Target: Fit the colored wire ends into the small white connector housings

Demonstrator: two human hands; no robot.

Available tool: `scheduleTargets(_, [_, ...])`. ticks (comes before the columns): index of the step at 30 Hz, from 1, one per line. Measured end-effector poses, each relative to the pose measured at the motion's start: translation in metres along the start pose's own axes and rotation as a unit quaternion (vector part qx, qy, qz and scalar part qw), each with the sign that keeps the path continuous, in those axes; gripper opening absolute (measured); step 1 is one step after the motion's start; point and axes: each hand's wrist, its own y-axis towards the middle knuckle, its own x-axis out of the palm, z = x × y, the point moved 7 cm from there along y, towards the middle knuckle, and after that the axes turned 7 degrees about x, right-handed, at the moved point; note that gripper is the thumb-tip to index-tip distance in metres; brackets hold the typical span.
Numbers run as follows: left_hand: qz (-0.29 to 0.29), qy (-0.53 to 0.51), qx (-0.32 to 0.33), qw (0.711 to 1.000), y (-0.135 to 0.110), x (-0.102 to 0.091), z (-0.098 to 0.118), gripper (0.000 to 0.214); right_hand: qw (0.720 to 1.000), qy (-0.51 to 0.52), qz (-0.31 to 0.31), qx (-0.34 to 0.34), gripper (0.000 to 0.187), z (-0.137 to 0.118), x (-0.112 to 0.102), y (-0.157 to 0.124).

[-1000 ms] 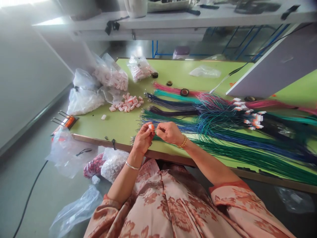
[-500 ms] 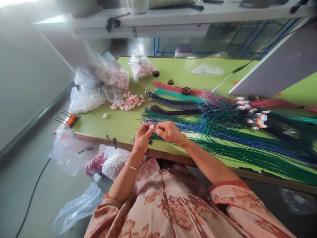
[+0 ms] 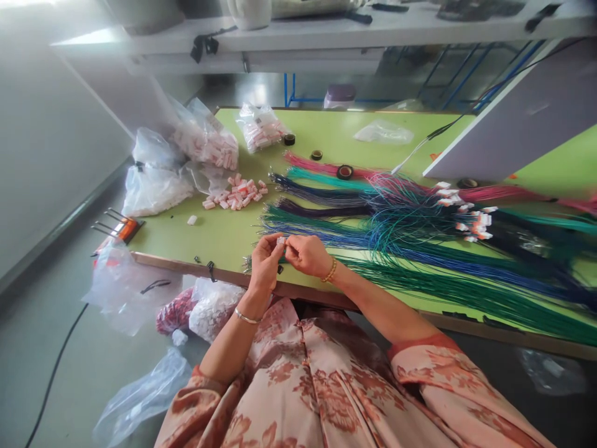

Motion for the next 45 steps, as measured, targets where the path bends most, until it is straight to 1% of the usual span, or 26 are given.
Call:
scheduleTargets(2, [-0.006,0.0,-0.007,1.0,0.001,0.0,0.002,0.031,0.999,0.032,-0.003,0.0,0.021,0.001,0.0,0.0])
scheduleTargets(5, [-0.006,-0.01,-0.027,1.0,0.003,-0.001,0.002,0.032,0.997,0.073,0.007,-0.01,0.019,0.0,-0.006,0.0])
scheduleTargets(10, [-0.005,-0.021,-0.036,0.999,0.004,-0.001,0.0,0.033,0.997,0.061,0.02,-0.032,0.016,-0.004,-0.014,0.001])
scheduleTargets(13, [0.004,-0.019,-0.025,0.999,0.001,-0.001,0.0,0.031,0.999,0.043,0.015,-0.021,0.015,-0.004,-0.008,0.001])
scheduleTargets(17, [0.01,0.011,-0.009,1.0,-0.002,-0.002,-0.001,0.03,0.999,0.029,0.016,0.016,0.014,0.0,0.002,-0.004])
scheduleTargets(19, [0.004,0.02,-0.021,1.0,-0.002,-0.003,-0.004,0.03,0.998,0.062,0.0,0.026,0.015,0.004,0.002,-0.005])
scheduleTargets(21, [0.002,0.009,-0.038,0.999,0.002,-0.006,-0.007,0.03,0.991,0.124,-0.037,0.039,0.018,0.011,-0.002,-0.001])
scheduleTargets(23, [0.008,-0.013,-0.043,0.999,0.008,-0.012,-0.007,0.03,0.98,0.179,-0.066,0.058,0.022,0.025,-0.012,0.01])
scheduleTargets(24, [0.011,-0.022,-0.043,0.999,0.011,-0.015,-0.006,0.03,0.978,0.185,-0.066,0.071,0.022,0.034,-0.019,0.018])
scheduleTargets(25, [0.009,-0.03,-0.044,0.999,0.014,-0.017,-0.005,0.03,0.98,0.172,-0.055,0.085,0.022,0.044,-0.026,0.027])
scheduleTargets(26, [0.006,-0.036,-0.046,0.998,0.016,-0.019,-0.005,0.03,0.985,0.133,-0.034,0.104,0.019,0.055,-0.033,0.036])
scheduleTargets(27, [0.001,-0.04,-0.05,0.998,0.017,-0.02,-0.005,0.03,0.989,0.081,-0.018,0.126,0.016,0.065,-0.037,0.045])
scheduleTargets(28, [-0.002,-0.042,-0.055,0.998,0.018,-0.02,-0.005,0.029,0.989,0.029,-0.018,0.143,0.013,0.074,-0.037,0.053])
scheduleTargets(30, [0.0,-0.046,-0.063,0.997,0.019,-0.022,-0.006,0.03,0.983,-0.058,-0.04,0.167,0.011,0.086,-0.028,0.065])
scheduleTargets(32, [0.005,-0.051,-0.068,0.996,0.018,-0.023,-0.008,0.03,0.975,-0.114,-0.067,0.176,0.011,0.092,-0.015,0.071])
scheduleTargets(34, [0.006,-0.057,-0.072,0.996,0.019,-0.023,-0.009,0.03,0.97,-0.148,-0.078,0.179,0.013,0.093,-0.004,0.071])
scheduleTargets(36, [0.004,-0.063,-0.077,0.995,0.019,-0.024,-0.012,0.03,0.966,-0.167,-0.078,0.182,0.016,0.093,0.001,0.07])
scheduleTargets(40, [0.0,-0.077,-0.089,0.993,0.021,-0.026,-0.016,0.028,0.961,-0.19,-0.078,0.184,0.018,0.097,0.003,0.069])
scheduleTargets(45, [-0.006,-0.107,-0.113,0.988,0.022,-0.024,-0.019,0.025,0.957,-0.224,-0.093,0.16,0.024,0.097,0.005,0.068])
